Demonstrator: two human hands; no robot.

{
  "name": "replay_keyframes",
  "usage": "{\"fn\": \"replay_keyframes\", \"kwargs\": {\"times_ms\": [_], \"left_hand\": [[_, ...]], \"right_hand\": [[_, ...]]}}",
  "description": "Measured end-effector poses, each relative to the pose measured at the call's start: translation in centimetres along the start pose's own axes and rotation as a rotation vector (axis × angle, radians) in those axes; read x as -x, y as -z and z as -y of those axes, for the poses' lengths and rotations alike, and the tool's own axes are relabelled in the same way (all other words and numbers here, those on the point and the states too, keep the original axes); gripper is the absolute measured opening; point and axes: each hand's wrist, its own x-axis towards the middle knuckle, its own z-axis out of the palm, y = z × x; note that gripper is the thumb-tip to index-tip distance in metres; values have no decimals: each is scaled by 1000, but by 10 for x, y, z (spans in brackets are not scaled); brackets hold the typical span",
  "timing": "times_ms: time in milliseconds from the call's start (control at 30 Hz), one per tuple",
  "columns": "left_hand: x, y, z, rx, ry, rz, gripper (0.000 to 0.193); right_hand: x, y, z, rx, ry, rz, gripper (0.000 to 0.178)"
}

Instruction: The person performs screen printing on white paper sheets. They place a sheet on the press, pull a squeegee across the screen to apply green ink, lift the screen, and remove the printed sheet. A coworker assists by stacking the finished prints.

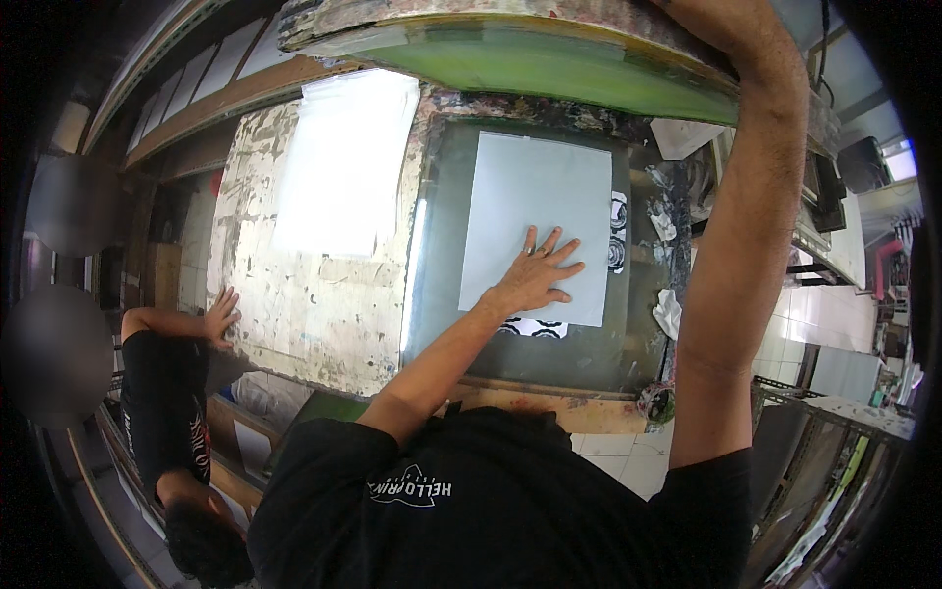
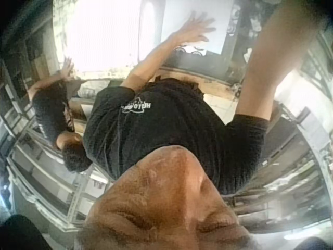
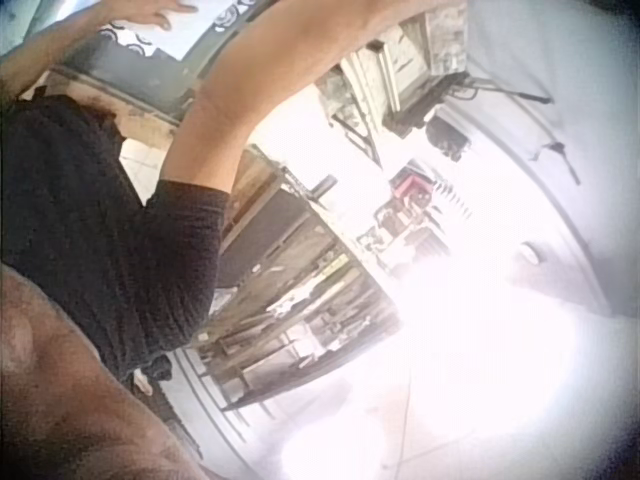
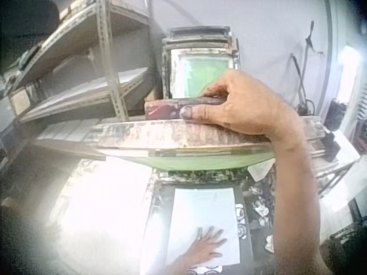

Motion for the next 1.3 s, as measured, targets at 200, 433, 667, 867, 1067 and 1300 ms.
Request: {"fn": "replay_keyframes", "kwargs": {"times_ms": [200, 433, 667, 867, 1067, 1300], "left_hand": [[1, -5, -1, 18, -18, -51, 67], [1, 2, -9, -36, 28, 25, 71], [39, 65, -19, 478, 72, -706, 80], [108, 154, -42, 1076, 68, -1359, 138], [201, 99, -40, 1243, 457, -1075, 124], [239, 6, -4, 342, 553, -880, 103]], "right_hand": [[1, 3, 2, 8, -3, 44, 45], [-13, -5, -22, -119, -62, 111, 44], [9, -10, -40, 248, -259, 261, 43], [110, -31, 1, 63, 158, -19, 47], [217, -90, 37, -55, 49, 68, 41], [285, -190, 11, -258, -295, 538, 65]]}}
